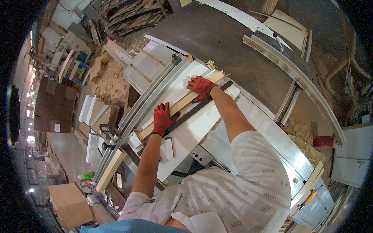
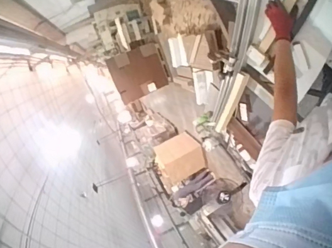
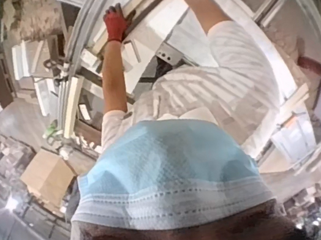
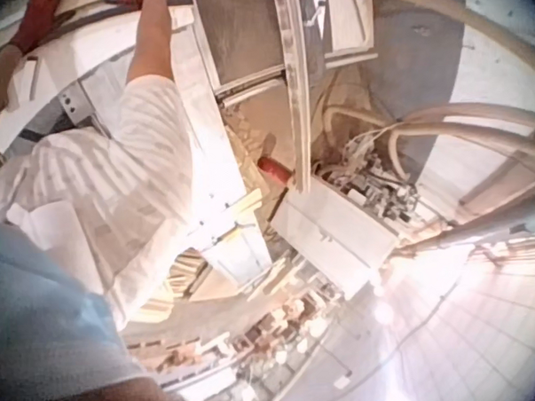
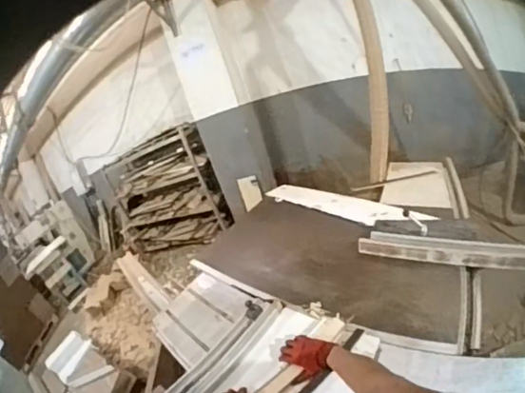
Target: The recorder uses a large industrial sliding table saw to cut thin strips of wood to length.
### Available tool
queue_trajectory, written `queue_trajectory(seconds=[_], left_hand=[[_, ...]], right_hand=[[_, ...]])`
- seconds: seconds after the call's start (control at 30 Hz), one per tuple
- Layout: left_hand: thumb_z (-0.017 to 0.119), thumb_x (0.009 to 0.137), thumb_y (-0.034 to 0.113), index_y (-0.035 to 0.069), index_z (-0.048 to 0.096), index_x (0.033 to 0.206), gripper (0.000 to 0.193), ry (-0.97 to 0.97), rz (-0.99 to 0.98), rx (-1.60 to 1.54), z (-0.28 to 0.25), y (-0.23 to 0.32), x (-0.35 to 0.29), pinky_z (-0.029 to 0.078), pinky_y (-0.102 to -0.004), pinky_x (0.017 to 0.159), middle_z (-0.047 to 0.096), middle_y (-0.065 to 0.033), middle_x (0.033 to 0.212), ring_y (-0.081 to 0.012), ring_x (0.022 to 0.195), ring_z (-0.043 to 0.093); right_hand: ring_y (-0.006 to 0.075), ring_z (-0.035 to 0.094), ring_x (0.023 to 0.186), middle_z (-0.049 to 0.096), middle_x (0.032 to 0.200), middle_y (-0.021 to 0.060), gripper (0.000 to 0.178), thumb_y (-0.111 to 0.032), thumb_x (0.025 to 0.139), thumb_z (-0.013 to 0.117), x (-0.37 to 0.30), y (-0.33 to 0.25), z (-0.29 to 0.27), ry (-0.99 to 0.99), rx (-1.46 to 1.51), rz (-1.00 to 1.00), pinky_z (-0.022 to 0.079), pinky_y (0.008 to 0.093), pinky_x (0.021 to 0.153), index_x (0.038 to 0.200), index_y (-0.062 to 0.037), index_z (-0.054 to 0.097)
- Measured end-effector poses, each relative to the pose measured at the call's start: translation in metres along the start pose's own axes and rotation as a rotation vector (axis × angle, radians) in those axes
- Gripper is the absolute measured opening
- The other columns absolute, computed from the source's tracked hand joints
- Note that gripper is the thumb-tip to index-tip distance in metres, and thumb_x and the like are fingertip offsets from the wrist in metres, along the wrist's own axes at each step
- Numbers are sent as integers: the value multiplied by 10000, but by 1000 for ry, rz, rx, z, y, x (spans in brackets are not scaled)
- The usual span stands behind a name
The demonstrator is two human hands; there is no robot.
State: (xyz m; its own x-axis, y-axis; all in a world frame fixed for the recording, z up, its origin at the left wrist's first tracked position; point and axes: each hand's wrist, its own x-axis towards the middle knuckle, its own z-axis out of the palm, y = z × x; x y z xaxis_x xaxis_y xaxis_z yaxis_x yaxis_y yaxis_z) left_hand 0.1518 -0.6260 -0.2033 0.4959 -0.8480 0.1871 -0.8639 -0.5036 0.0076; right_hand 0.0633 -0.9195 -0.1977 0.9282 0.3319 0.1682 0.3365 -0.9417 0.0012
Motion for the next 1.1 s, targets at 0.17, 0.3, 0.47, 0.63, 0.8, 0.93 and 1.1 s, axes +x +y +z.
queue_trajectory(seconds=[0.17,0.3,0.47,0.63,0.8,0.93,1.1], left_hand=[[744,708,549,33,478,1256,798,-29,-38,16,2,1,-1,416,-464,859,518,-189,1109,-348,1046,511],[709,712,585,60,484,1258,790,-16,-30,51,0,-1,-2,403,-449,857,512,-155,1108,-320,1044,498],[714,727,570,35,472,1274,803,-66,-33,63,-3,1,-1,415,-463,877,504,-186,1141,-345,1068,502],[700,747,566,26,473,1284,796,-55,-14,82,-2,1,-3,414,-461,885,509,-185,1133,-346,1076,499],[708,728,561,26,471,1295,814,-53,-18,69,-1,1,-3,416,-455,888,510,-181,1135,-337,1076,496],[714,719,557,28,475,1290,815,-52,-36,38,1,0,-2,416,-453,888,510,-179,1139,-331,1075,498],[731,711,541,37,487,1272,793,-26,-17,29,2,0,-3,414,-460,891,511,-178,1143,-339,1065,504]], right_hand=[[305,529,1078,565,1119,119,722,-583,673,722,-1,-1,0,22,4,-5,444,437,902,1145,-60,561],[300,534,1063,569,1104,115,707,-566,671,731,1,-3,-2,69,4,-31,449,432,890,1139,-62,565],[298,535,1058,570,1107,114,690,-547,676,737,0,-3,-3,41,-27,-10,451,428,888,1137,-63,566],[308,535,1060,564,1126,126,706,-535,668,740,0,-1,0,50,11,-22,440,433,898,1155,-53,567],[303,538,1072,571,1113,120,714,-575,695,721,-1,-2,0,53,-20,-29,455,437,883,1160,-55,570],[306,544,1063,572,1110,121,716,-598,699,707,0,-2,0,37,-27,-29,459,440,876,1145,-54,574],[304,544,1061,572,1107,119,716,-599,692,712,-1,-1,1,33,-28,-27,458,437,877,1140,-58,575]])
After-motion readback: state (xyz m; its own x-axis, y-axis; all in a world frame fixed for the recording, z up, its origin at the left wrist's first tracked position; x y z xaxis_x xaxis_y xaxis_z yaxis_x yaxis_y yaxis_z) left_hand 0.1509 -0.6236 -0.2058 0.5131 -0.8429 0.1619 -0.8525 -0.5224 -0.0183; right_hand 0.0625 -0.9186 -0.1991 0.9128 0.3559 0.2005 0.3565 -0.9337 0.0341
